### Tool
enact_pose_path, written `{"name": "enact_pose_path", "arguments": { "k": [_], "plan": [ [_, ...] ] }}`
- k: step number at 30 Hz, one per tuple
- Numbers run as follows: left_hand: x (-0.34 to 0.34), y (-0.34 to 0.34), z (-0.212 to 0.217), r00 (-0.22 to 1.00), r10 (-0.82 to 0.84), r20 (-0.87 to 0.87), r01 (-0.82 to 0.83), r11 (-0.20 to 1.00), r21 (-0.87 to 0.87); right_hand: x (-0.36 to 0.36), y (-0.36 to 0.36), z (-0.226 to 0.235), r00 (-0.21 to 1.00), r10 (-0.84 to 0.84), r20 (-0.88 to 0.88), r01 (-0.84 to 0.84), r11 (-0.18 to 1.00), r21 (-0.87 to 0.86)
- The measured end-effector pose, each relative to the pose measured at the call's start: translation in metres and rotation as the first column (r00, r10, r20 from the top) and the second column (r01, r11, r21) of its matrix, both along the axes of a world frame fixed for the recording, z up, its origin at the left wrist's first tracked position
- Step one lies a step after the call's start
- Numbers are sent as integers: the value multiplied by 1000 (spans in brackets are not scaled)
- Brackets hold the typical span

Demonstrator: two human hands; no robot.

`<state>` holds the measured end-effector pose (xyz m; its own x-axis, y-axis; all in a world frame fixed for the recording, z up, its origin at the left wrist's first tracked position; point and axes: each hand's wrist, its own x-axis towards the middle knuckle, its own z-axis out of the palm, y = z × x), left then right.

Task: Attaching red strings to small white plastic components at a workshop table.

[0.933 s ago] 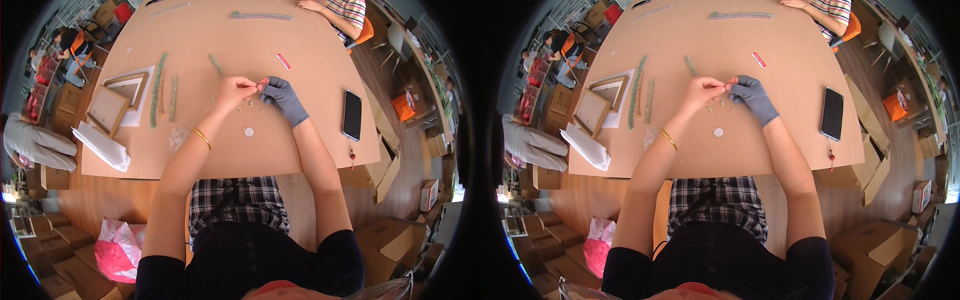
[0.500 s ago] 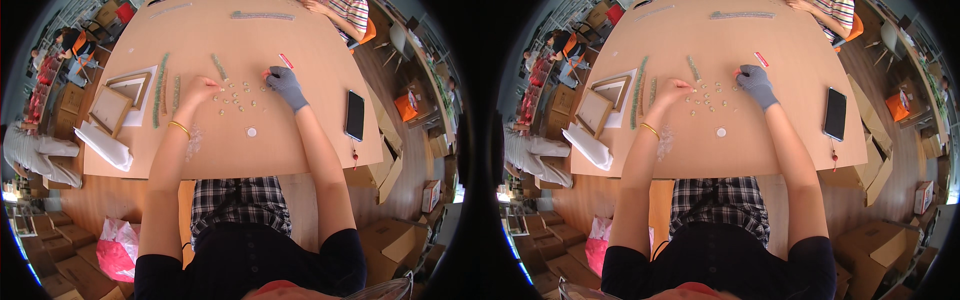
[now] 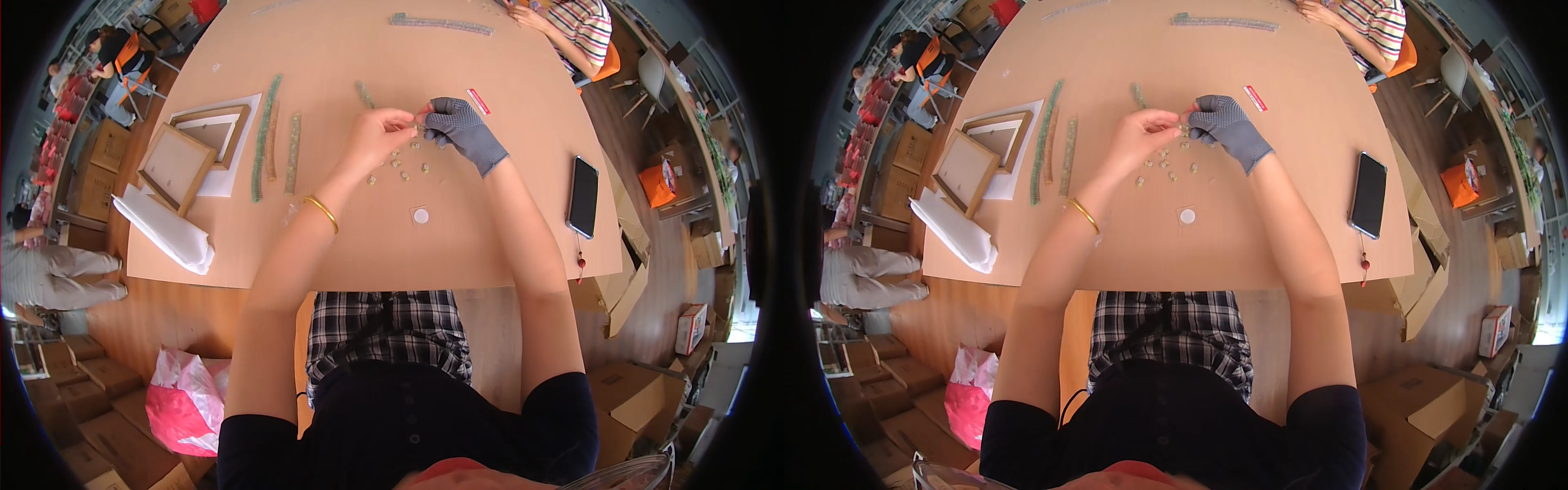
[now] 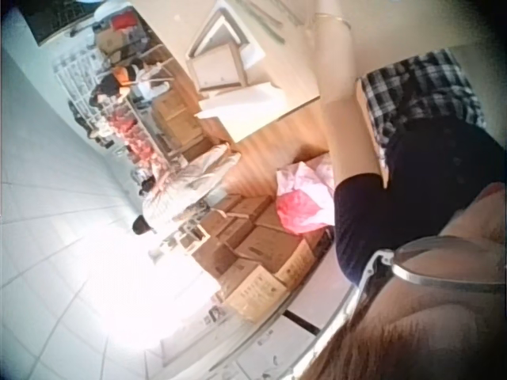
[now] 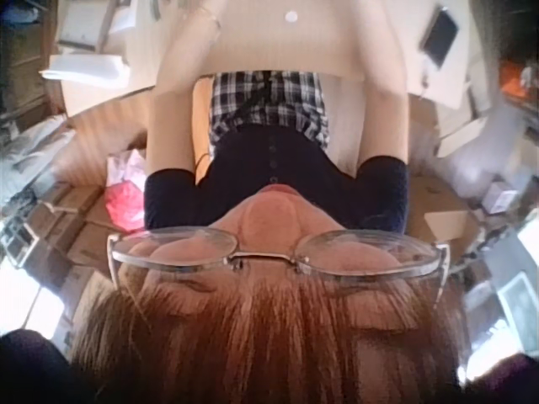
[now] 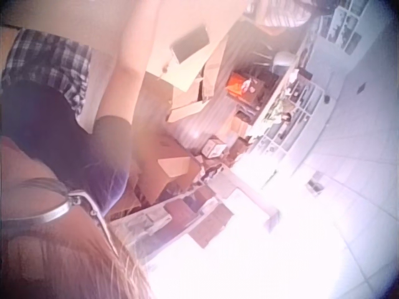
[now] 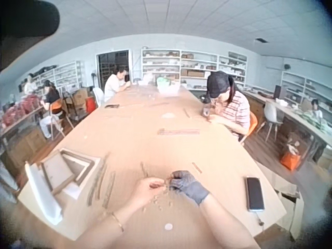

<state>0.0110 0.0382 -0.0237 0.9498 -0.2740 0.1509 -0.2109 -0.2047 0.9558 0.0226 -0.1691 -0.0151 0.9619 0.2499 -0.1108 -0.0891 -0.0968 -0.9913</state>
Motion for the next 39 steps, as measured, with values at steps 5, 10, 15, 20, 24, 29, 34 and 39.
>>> {"name": "enact_pose_path", "arguments": {
  "k": [5,10,15,20,24,29,34,39],
  "plan": [
    [5,-4,-2,996,-20,-82,12,995,-99,-10,5,2,998,-33,-56,42,985,165],
    [10,9,-11,989,-35,-144,6,981,-195,-11,5,1,999,15,-33,-8,980,197],
    [28,60,-17,987,159,17,-158,953,258,14,-14,-20,990,-49,133,99,910,-403],
    [38,86,-35,990,142,-3,-124,875,469,21,-4,-14,959,136,250,87,694,-715],
    [37,81,-31,989,141,43,-144,852,503,27,9,-4,956,185,228,79,586,-806],
    [17,50,-8,985,131,114,-167,894,416,28,13,4,964,169,204,99,485,-869],
    [15,21,-16,964,61,257,-178,870,459,29,10,8,965,195,174,57,492,-868],
    [11,-5,-14,989,37,142,-76,956,283,21,-4,4,990,10,137,40,933,-357]
  ]
}}
